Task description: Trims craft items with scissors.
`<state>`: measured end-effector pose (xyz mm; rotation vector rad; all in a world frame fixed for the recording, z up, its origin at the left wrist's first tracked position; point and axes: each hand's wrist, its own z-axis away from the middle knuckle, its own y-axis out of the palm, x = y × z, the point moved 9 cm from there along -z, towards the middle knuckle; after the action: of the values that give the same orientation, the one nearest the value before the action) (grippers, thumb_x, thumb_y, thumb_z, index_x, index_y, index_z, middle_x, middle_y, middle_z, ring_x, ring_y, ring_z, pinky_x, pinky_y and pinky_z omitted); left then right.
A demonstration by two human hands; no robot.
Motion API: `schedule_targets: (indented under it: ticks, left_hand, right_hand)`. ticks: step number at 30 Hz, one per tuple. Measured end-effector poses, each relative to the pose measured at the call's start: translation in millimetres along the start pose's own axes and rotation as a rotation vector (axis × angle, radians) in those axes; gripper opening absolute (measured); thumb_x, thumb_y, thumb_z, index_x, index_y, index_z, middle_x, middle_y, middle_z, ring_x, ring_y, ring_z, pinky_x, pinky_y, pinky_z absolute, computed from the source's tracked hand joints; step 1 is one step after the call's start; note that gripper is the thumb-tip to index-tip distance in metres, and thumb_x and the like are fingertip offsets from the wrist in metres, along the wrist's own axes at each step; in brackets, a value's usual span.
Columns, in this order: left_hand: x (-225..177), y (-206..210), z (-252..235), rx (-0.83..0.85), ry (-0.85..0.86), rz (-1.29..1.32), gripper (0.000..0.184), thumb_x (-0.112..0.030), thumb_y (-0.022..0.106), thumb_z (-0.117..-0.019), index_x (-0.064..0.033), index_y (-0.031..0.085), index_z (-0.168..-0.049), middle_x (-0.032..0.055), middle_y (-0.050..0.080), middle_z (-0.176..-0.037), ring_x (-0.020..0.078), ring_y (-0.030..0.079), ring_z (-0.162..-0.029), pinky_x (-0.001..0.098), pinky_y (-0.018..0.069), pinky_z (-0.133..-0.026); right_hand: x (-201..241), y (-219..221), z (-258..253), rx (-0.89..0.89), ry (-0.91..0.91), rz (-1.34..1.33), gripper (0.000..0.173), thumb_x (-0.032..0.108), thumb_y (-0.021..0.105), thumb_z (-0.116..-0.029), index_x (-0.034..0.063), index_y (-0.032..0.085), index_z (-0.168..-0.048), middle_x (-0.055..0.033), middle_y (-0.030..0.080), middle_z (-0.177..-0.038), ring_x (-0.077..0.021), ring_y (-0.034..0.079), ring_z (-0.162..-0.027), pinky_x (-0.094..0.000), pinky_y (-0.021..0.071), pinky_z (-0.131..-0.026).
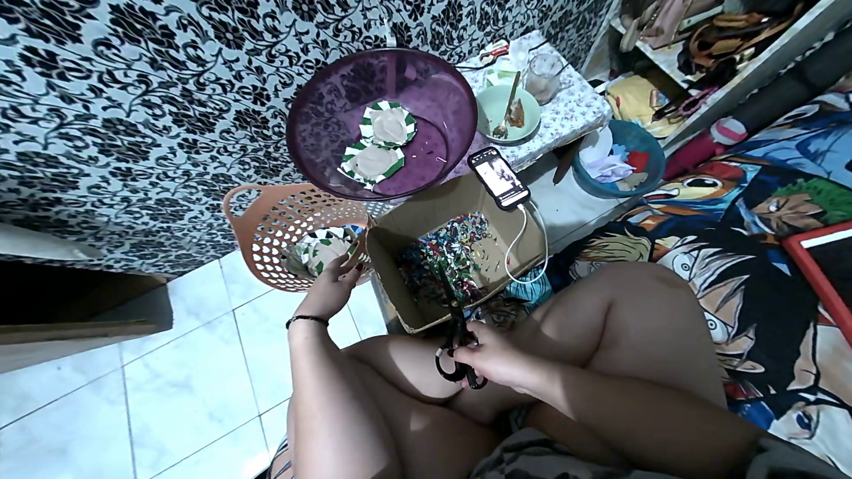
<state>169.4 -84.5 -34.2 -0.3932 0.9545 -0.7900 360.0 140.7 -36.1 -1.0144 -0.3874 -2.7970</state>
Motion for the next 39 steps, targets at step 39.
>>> schedule_targets:
  ticks: [39]
  left_hand:
    - [-0.3,0.8,0.7,0.002,-0.011,0.002,0.055,-0.027,0.046,-0.1103,-0.0010,0.031,-0.156,0.0262,0.052,-0.146,0.0410,0.060,-0.124,0.0572,0.0473,-0.102]
  right_hand:
    - [-2.1,-0.2,-1.3,0.001,0.007,-0.003,0.041,0.012,0.059,-0.1017,-0.0009,0.043,-0.138,-0.0141,0.060,-0.113,-0.0177,0.069,-0.079,-0.0321,0.0603,-0.069]
